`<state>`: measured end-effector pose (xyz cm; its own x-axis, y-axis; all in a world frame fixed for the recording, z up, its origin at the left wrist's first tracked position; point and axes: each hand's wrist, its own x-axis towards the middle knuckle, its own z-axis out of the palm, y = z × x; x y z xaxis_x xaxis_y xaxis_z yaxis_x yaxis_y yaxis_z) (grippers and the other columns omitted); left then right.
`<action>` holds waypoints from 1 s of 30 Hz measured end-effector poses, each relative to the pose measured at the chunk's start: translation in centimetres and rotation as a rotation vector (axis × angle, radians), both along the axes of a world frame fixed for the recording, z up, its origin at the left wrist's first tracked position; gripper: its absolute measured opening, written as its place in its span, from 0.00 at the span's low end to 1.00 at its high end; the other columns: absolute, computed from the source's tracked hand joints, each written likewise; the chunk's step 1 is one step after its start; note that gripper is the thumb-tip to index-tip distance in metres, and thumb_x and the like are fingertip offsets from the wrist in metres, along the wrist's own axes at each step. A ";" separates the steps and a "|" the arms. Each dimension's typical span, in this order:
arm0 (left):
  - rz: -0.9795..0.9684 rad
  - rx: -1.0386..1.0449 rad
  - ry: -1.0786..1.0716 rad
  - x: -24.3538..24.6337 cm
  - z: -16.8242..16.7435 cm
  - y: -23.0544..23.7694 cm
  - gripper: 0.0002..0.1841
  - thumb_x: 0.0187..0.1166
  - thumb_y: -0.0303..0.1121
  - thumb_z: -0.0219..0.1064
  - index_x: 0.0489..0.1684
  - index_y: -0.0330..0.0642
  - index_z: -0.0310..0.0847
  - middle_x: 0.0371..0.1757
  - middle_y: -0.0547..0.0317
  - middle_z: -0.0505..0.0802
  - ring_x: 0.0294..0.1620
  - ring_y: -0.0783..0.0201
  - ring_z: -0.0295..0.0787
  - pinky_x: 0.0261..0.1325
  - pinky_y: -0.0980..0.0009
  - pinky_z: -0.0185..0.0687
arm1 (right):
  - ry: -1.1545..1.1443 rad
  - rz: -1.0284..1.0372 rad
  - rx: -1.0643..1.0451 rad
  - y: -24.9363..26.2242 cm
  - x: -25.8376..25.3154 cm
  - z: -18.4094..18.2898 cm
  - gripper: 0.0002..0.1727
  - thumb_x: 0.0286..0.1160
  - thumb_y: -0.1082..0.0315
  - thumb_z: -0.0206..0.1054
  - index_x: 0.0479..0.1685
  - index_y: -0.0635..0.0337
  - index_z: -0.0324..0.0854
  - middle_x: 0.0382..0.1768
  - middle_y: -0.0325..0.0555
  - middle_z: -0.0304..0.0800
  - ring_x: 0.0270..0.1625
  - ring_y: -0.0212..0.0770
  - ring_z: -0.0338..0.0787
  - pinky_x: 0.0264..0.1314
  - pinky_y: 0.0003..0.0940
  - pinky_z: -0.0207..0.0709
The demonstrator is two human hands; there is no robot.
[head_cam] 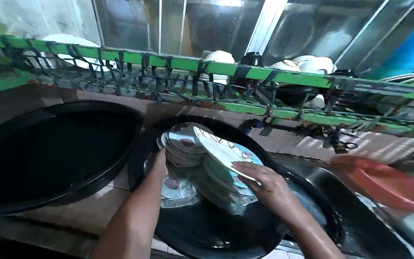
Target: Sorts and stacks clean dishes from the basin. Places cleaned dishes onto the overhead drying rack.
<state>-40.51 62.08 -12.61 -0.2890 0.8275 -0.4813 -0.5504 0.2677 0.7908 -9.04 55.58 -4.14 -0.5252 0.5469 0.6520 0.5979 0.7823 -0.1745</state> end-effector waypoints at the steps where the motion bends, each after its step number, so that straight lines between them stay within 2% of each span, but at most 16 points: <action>1: 0.009 -0.009 0.001 0.2 0.4 0.3 0.30 0.91 0.55 0.48 0.80 0.43 0.68 0.71 0.41 0.83 0.63 0.46 0.83 0.60 0.46 0.81 | -0.066 -0.034 -0.017 0.8 -0.2 -0.9 0.15 0.77 0.65 0.65 0.56 0.48 0.94 0.60 0.41 0.95 0.65 0.44 0.93 0.69 0.51 0.85; 2: 0.014 -0.003 0.000 0.4 1.0 0.5 0.30 0.91 0.56 0.49 0.80 0.43 0.68 0.68 0.42 0.84 0.59 0.48 0.85 0.56 0.50 0.82 | -0.117 -0.065 -0.046 1.5 -0.6 -1.8 0.16 0.75 0.69 0.65 0.57 0.47 0.94 0.61 0.42 0.95 0.66 0.47 0.92 0.68 0.55 0.85; 3: 0.004 0.001 0.004 0.4 1.4 0.5 0.32 0.90 0.58 0.51 0.80 0.43 0.67 0.68 0.42 0.84 0.58 0.49 0.85 0.57 0.52 0.82 | -0.148 -0.091 -0.082 2.2 -1.1 -2.7 0.18 0.74 0.71 0.66 0.58 0.47 0.94 0.61 0.43 0.94 0.67 0.49 0.92 0.68 0.57 0.84; 5: -0.040 0.022 0.070 0.4 1.9 0.4 0.34 0.89 0.58 0.51 0.84 0.41 0.64 0.75 0.40 0.80 0.67 0.45 0.81 0.65 0.48 0.78 | -0.168 -0.122 -0.135 3.2 -2.4 -4.5 0.18 0.75 0.73 0.68 0.59 0.47 0.93 0.62 0.46 0.94 0.68 0.52 0.91 0.69 0.60 0.82; 7: -0.030 0.020 0.091 0.5 2.4 0.2 0.32 0.89 0.53 0.57 0.83 0.38 0.65 0.79 0.39 0.77 0.76 0.44 0.74 0.74 0.46 0.70 | -0.224 -0.130 -0.240 3.9 -3.6 -5.1 0.16 0.82 0.64 0.67 0.64 0.46 0.91 0.67 0.46 0.91 0.73 0.52 0.87 0.74 0.61 0.78; 9: 0.012 0.057 0.093 0.5 2.2 0.7 0.25 0.88 0.42 0.62 0.77 0.36 0.70 0.70 0.41 0.82 0.67 0.49 0.79 0.68 0.51 0.76 | -0.315 -0.106 -0.450 4.3 -4.2 -4.4 0.26 0.91 0.44 0.51 0.75 0.40 0.84 0.78 0.41 0.83 0.84 0.48 0.76 0.87 0.65 0.59; 10: 0.024 0.080 0.131 0.6 2.2 0.8 0.22 0.87 0.37 0.62 0.75 0.35 0.71 0.65 0.41 0.83 0.62 0.50 0.81 0.63 0.53 0.78 | -0.289 -0.093 -0.507 4.7 -4.1 -4.4 0.29 0.91 0.41 0.45 0.78 0.40 0.82 0.80 0.40 0.80 0.87 0.48 0.72 0.91 0.67 0.49; 11: 0.016 0.095 0.179 0.6 2.3 0.7 0.22 0.86 0.33 0.62 0.76 0.33 0.70 0.66 0.39 0.83 0.62 0.49 0.81 0.64 0.53 0.77 | -0.215 -0.105 -0.509 5.1 -3.8 -4.6 0.30 0.92 0.43 0.44 0.77 0.44 0.82 0.80 0.43 0.80 0.87 0.50 0.72 0.91 0.69 0.46; 13: 0.002 0.101 0.299 0.6 2.6 0.4 0.23 0.85 0.30 0.61 0.76 0.31 0.68 0.65 0.36 0.83 0.61 0.48 0.81 0.62 0.52 0.79 | -0.063 -0.232 -0.479 6.6 -2.6 -5.3 0.28 0.93 0.50 0.47 0.76 0.54 0.82 0.82 0.53 0.76 0.87 0.59 0.70 0.89 0.72 0.48; 16: 0.020 0.099 0.458 0.7 3.5 -0.6 0.27 0.85 0.33 0.61 0.81 0.31 0.65 0.69 0.32 0.83 0.64 0.42 0.84 0.65 0.47 0.81 | 0.127 -0.492 -0.643 9.1 -1.2 -6.1 0.30 0.86 0.59 0.65 0.84 0.62 0.70 0.87 0.66 0.63 0.86 0.69 0.68 0.84 0.69 0.62; 19: 0.159 0.176 0.667 0.6 5.2 -2.3 0.29 0.82 0.33 0.63 0.84 0.36 0.66 0.71 0.37 0.84 0.67 0.45 0.84 0.66 0.45 0.80 | 0.268 -0.584 -0.808 10.2 -1.0 -6.5 0.37 0.81 0.66 0.70 0.90 0.62 0.60 0.80 0.73 0.70 0.78 0.73 0.75 0.78 0.69 0.70; 21: 0.241 0.268 0.731 0.1 6.0 -3.7 0.33 0.83 0.30 0.62 0.91 0.43 0.58 0.75 0.40 0.82 0.70 0.48 0.83 0.69 0.47 0.80 | 0.344 -0.560 -0.868 10.4 -0.9 -6.7 0.40 0.81 0.68 0.69 0.92 0.62 0.55 0.75 0.76 0.73 0.73 0.74 0.80 0.73 0.71 0.73; 23: 0.332 0.357 0.760 -0.8 6.8 -5.4 0.31 0.86 0.29 0.58 0.91 0.47 0.59 0.75 0.43 0.83 0.69 0.53 0.84 0.69 0.51 0.82 | 0.434 -0.526 -0.916 10.6 -0.8 -6.9 0.44 0.78 0.70 0.71 0.93 0.61 0.50 0.74 0.78 0.74 0.70 0.76 0.81 0.71 0.73 0.73; 25: 0.420 0.407 0.802 -2.1 7.8 -7.2 0.29 0.87 0.27 0.53 0.90 0.42 0.59 0.76 0.40 0.81 0.70 0.54 0.83 0.70 0.54 0.81 | 0.612 -0.467 -0.987 10.7 -0.8 -6.6 0.47 0.77 0.72 0.71 0.95 0.60 0.45 0.74 0.77 0.75 0.70 0.73 0.82 0.70 0.70 0.75; 28: 0.502 0.425 0.787 -3.9 8.9 -9.7 0.29 0.84 0.25 0.48 0.88 0.38 0.58 0.78 0.40 0.78 0.71 0.56 0.82 0.70 0.58 0.80 | 0.956 -0.389 -1.054 10.6 -1.1 -6.0 0.48 0.78 0.72 0.69 0.96 0.55 0.42 0.82 0.72 0.67 0.76 0.67 0.78 0.73 0.63 0.75; 30: 0.563 0.417 0.655 -4.1 9.3 -10.6 0.29 0.85 0.25 0.48 0.89 0.39 0.58 0.77 0.43 0.78 0.69 0.58 0.82 0.68 0.59 0.81 | 0.975 -0.409 -1.036 10.7 -1.2 -6.1 0.48 0.76 0.74 0.70 0.95 0.57 0.44 0.81 0.74 0.68 0.75 0.69 0.78 0.73 0.65 0.73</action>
